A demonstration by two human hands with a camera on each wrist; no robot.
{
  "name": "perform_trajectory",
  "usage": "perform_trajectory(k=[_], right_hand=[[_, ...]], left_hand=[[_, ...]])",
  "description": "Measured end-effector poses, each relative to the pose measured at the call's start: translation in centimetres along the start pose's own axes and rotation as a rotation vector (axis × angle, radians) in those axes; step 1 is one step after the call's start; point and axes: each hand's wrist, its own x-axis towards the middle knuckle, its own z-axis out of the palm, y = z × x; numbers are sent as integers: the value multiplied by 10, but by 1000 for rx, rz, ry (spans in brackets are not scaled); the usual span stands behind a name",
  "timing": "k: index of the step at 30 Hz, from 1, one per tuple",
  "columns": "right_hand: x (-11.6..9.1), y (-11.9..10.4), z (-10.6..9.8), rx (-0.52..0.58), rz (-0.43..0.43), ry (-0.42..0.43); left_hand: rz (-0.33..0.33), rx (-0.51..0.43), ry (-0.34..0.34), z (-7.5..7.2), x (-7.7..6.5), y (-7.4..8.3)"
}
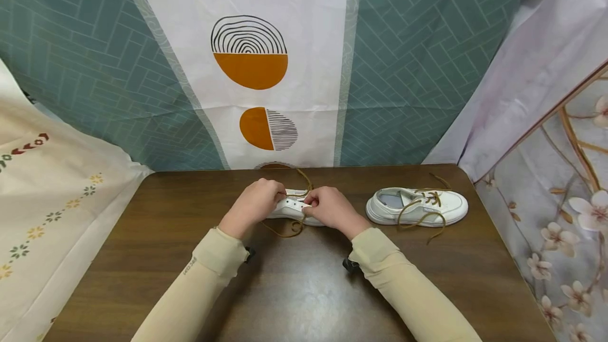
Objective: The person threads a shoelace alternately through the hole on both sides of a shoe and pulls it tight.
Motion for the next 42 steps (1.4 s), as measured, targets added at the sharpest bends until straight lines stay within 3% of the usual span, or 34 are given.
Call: perform_trajectory(k=[4, 10, 14, 17, 22, 29, 35, 42], right_hand=[[-2, 1, 1, 15, -21, -3], [-5, 4, 3, 2, -80, 34], [-7, 7, 5, -33, -80, 46], [-9, 9, 7, -64, -77, 58], [-12, 15, 10, -88, -110, 113], [-18, 17, 9, -37, -129, 148], [-20, 17, 12, -38, -130, 161], [-18, 15, 18, -93, -168, 234]], left_hand=[[-13, -25, 89, 3, 0, 1], [-15, -315, 234, 6, 4, 4], [-53, -530, 239, 12, 10, 9], [-65, -617, 208, 19, 15, 14], [-43, -563, 176, 25, 21, 23], [-14, -501, 139, 26, 25, 29], [-61, -513, 83, 26, 25, 23], [-61, -550, -8, 30, 25, 13]])
